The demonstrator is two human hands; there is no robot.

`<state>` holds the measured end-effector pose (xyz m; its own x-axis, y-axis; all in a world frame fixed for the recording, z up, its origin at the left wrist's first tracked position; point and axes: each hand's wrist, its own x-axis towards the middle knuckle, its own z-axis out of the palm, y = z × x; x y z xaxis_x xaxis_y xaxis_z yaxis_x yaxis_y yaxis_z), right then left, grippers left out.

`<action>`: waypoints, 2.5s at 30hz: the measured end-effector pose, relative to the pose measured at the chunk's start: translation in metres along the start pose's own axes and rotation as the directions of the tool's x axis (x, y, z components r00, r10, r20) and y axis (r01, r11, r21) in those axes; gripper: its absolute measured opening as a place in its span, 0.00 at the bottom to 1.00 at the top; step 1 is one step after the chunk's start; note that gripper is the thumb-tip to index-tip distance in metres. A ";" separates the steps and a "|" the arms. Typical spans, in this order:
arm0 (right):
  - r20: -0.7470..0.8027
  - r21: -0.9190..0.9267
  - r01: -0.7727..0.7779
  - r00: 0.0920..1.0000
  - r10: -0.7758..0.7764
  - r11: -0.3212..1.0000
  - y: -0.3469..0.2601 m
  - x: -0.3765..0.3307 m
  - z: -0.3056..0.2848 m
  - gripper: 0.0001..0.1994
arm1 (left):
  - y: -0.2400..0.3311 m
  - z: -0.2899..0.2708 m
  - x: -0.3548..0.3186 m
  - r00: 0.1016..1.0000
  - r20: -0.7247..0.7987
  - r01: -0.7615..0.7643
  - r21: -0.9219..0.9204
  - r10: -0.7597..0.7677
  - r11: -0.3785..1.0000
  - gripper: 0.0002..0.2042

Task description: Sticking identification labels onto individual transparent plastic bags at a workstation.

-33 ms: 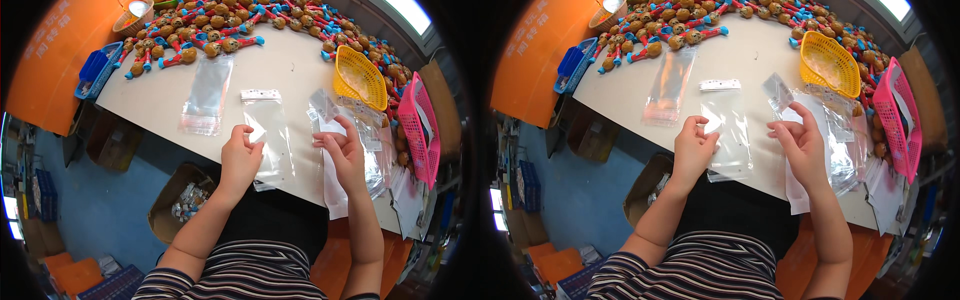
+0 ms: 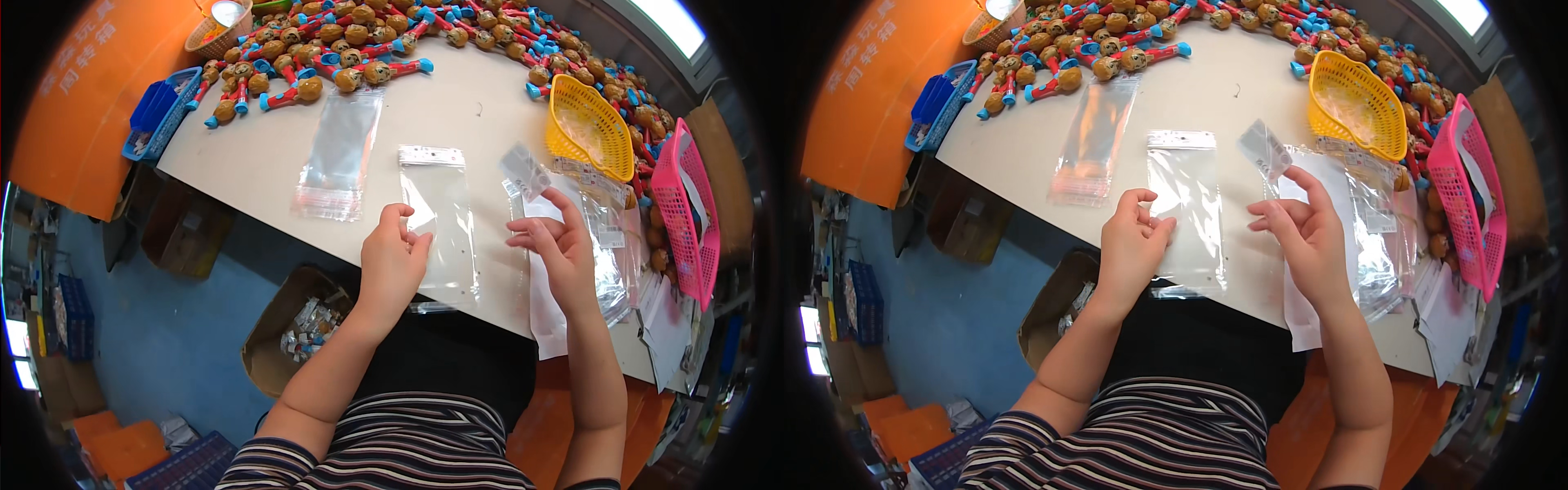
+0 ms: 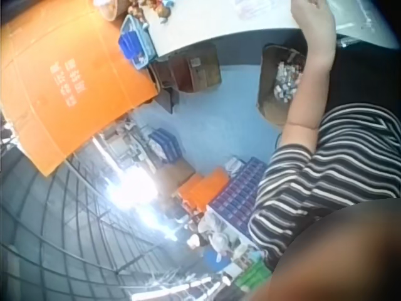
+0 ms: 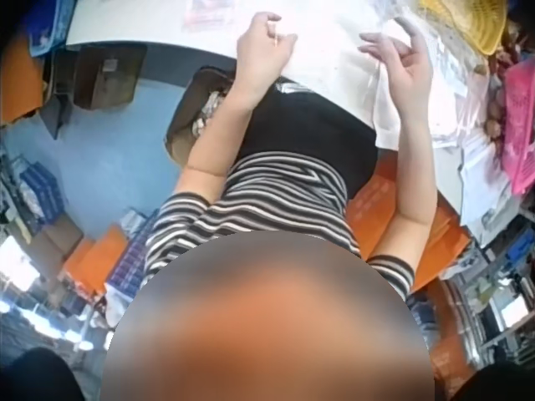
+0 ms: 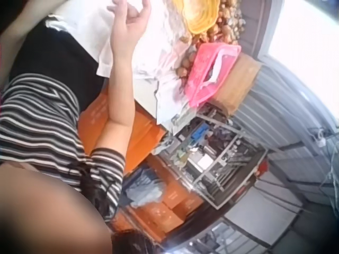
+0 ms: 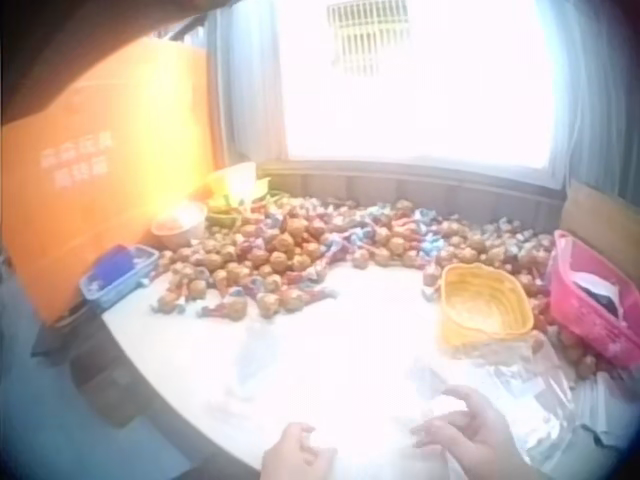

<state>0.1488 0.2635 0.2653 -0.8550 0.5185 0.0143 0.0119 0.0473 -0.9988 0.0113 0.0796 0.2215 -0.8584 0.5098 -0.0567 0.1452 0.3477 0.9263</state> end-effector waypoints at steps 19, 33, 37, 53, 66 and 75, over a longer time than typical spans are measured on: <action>0.057 -0.001 -0.418 0.907 0.417 0.908 0.012 0.021 0.026 0.11 | 0.016 -0.015 0.016 0.963 0.260 0.183 -0.413 -0.077 0.892 0.12; -0.111 -0.300 -0.450 0.892 0.438 0.841 0.023 0.048 0.047 0.10 | 0.003 0.003 0.029 0.991 0.101 0.099 -0.173 -0.082 0.980 0.09; -0.121 -0.317 -0.437 0.899 0.421 0.842 0.028 0.047 0.047 0.09 | 0.003 0.005 0.031 0.994 0.098 0.062 -0.082 -0.054 0.995 0.10; -0.118 -0.548 -0.288 0.956 0.269 0.785 0.025 0.049 0.052 0.09 | 0.006 0.010 0.035 0.996 0.088 0.006 0.080 -0.013 0.997 0.09; 0.436 -0.873 0.474 0.862 -0.257 0.111 0.049 0.039 0.046 0.18 | 0.008 0.002 0.020 0.983 0.087 -0.182 0.521 0.160 0.834 0.11; -0.196 -0.824 -0.118 0.977 -0.085 0.555 0.007 0.014 -0.005 0.21 | -0.021 -0.005 0.007 0.833 0.468 -0.554 0.701 0.296 0.450 0.32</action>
<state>0.1398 0.2753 0.2590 -0.7343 0.6702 0.1079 0.5343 0.6687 -0.5171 -0.0002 0.0718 0.2041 -0.4418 0.8956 0.0526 0.8853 0.4257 0.1871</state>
